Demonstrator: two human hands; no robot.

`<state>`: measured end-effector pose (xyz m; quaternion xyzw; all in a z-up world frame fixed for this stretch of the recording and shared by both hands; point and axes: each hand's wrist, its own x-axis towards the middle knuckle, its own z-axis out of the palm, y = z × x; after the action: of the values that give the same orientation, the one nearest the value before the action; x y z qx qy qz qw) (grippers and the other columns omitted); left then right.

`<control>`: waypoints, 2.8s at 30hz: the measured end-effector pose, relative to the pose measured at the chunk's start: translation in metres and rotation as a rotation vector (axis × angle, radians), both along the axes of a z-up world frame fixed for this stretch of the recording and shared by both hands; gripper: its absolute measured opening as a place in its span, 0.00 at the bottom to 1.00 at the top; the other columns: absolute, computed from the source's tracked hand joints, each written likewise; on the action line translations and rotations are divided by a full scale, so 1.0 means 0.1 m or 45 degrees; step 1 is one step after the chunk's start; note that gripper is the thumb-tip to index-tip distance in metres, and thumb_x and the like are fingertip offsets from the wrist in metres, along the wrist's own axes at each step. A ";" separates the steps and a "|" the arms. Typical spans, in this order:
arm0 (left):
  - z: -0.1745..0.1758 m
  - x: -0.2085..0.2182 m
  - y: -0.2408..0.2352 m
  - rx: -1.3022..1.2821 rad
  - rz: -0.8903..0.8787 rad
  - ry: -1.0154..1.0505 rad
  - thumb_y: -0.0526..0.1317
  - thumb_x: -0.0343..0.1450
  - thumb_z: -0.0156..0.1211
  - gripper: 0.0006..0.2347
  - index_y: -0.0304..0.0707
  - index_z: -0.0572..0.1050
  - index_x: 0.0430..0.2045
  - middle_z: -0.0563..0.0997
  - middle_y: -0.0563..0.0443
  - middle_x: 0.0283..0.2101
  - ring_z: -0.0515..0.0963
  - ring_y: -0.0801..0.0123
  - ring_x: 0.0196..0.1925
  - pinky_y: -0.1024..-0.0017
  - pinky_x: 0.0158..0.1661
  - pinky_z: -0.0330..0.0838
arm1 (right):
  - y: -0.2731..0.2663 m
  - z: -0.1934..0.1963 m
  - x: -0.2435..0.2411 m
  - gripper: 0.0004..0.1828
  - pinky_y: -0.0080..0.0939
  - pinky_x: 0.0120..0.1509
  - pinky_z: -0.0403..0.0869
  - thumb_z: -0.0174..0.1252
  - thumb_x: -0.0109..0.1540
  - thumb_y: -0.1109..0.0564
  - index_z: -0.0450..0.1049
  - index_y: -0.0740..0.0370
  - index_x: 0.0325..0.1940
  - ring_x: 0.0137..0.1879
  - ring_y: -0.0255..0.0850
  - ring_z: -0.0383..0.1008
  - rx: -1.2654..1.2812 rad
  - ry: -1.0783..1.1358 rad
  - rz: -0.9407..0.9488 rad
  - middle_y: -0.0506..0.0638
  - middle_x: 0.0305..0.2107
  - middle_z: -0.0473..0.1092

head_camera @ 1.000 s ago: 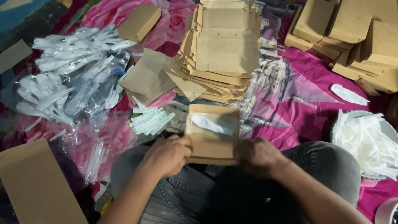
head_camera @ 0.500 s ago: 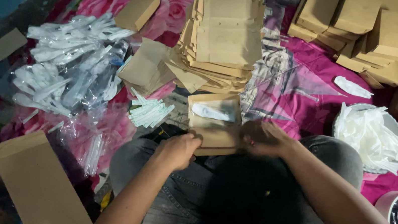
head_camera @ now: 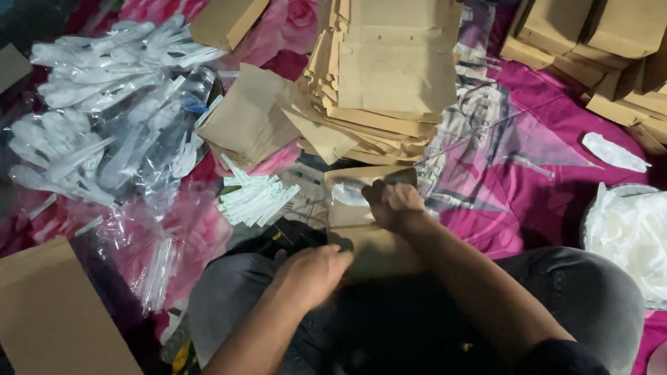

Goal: The person sits on the floor and packs white plastic spoons into small cardboard boxes. They unwrap spoons from plastic, place them inside the boxes, and fold the flaps to close them. The person briefly uses a remote control before resuming packing.

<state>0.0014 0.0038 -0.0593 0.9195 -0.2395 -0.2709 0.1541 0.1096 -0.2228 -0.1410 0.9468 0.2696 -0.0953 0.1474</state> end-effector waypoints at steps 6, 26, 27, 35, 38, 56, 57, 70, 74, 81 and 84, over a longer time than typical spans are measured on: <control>0.86 -0.19 -0.09 0.737 -0.451 -0.820 0.40 0.77 0.42 0.15 0.61 0.77 0.24 0.85 0.62 0.40 0.85 0.65 0.42 0.81 0.39 0.73 | -0.16 0.05 0.32 0.09 0.41 0.38 0.77 0.61 0.53 0.39 0.78 0.34 0.35 0.33 0.40 0.81 0.740 0.342 -0.378 0.38 0.23 0.74; 0.28 0.10 -0.01 -0.092 -0.119 0.034 0.33 0.64 0.61 0.13 0.49 0.77 0.40 0.80 0.45 0.45 0.81 0.42 0.44 0.46 0.40 0.74 | -0.28 -0.01 0.24 0.06 0.55 0.19 0.65 0.50 0.51 0.56 0.68 0.49 0.31 0.23 0.54 0.72 0.916 -0.273 0.078 0.51 0.23 0.70; 0.35 0.11 -0.03 -0.099 -0.145 0.020 0.33 0.64 0.61 0.13 0.49 0.77 0.40 0.80 0.45 0.45 0.81 0.42 0.44 0.46 0.40 0.74 | -0.39 -0.01 0.20 0.06 0.55 0.19 0.65 0.50 0.51 0.56 0.68 0.49 0.31 0.23 0.54 0.72 0.904 -0.296 0.060 0.51 0.23 0.70; 0.51 0.10 0.00 -0.186 0.053 0.090 0.26 0.63 0.49 0.24 0.53 0.72 0.53 0.70 0.59 0.63 0.79 0.46 0.56 0.50 0.49 0.71 | -1.12 1.21 -0.80 0.25 0.54 0.77 0.65 0.63 0.64 0.48 0.68 0.56 0.63 0.68 0.52 0.67 1.580 1.056 0.610 0.56 0.60 0.66; 0.12 0.13 0.05 -0.367 0.093 -0.090 0.29 0.61 0.53 0.10 0.44 0.72 0.32 0.76 0.47 0.50 0.78 0.45 0.51 0.50 0.47 0.70 | -1.15 1.02 -0.97 0.29 0.55 0.62 0.72 0.44 0.65 0.39 0.70 0.66 0.56 0.57 0.60 0.74 1.271 0.456 0.744 0.61 0.50 0.72; 0.11 0.67 0.00 -0.023 0.075 0.137 0.41 0.63 0.65 0.30 0.66 0.66 0.63 0.71 0.61 0.68 0.73 0.63 0.67 0.66 0.60 0.71 | -1.36 -0.26 -0.09 0.51 0.51 0.52 0.73 0.75 0.32 0.28 0.75 0.48 0.55 0.51 0.51 0.78 0.811 0.653 0.157 0.51 0.47 0.76; 0.06 0.71 0.00 -0.024 0.071 0.131 0.41 0.63 0.65 0.30 0.66 0.66 0.63 0.71 0.61 0.68 0.73 0.63 0.67 0.66 0.60 0.71 | -1.30 -0.07 -0.09 0.51 0.51 0.52 0.73 0.75 0.32 0.28 0.75 0.48 0.55 0.51 0.51 0.78 0.811 0.646 0.154 0.51 0.47 0.76; 0.03 0.82 -0.06 -0.051 0.345 0.033 0.46 0.63 0.65 0.11 0.51 0.81 0.37 0.86 0.52 0.45 0.82 0.57 0.50 0.62 0.48 0.74 | -1.19 0.44 0.00 0.19 0.44 0.45 0.75 0.70 0.50 0.44 0.80 0.50 0.41 0.40 0.42 0.79 0.568 0.787 -0.229 0.47 0.34 0.80; 0.10 0.85 -0.09 0.158 0.391 0.147 0.47 0.62 0.60 0.16 0.49 0.81 0.42 0.85 0.42 0.46 0.82 0.45 0.53 0.54 0.49 0.75 | -1.31 0.27 0.16 0.24 0.45 0.38 0.70 0.76 0.47 0.42 0.76 0.53 0.38 0.34 0.37 0.72 0.840 0.788 -0.345 0.45 0.28 0.76; 0.06 0.98 -0.19 0.126 0.657 0.227 0.48 0.57 0.66 0.23 0.51 0.82 0.48 0.85 0.44 0.52 0.81 0.50 0.58 0.62 0.52 0.76 | -1.42 -0.21 0.41 0.16 0.50 0.42 0.70 0.65 0.49 0.45 0.74 0.50 0.37 0.39 0.46 0.73 0.696 0.532 -0.374 0.51 0.35 0.76; 0.00 1.08 -0.22 0.071 0.703 0.289 0.48 0.56 0.69 0.28 0.48 0.79 0.53 0.85 0.44 0.54 0.81 0.50 0.59 0.62 0.52 0.75 | -1.47 -0.70 0.50 0.09 0.48 0.38 0.71 0.57 0.59 0.44 0.72 0.49 0.35 0.34 0.43 0.72 0.836 0.407 -0.384 0.49 0.31 0.75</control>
<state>0.1089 -0.0179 -0.0592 0.9176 0.0460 -0.3263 0.2224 0.1592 -0.3697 -0.2106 0.9458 0.1631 -0.1709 -0.2227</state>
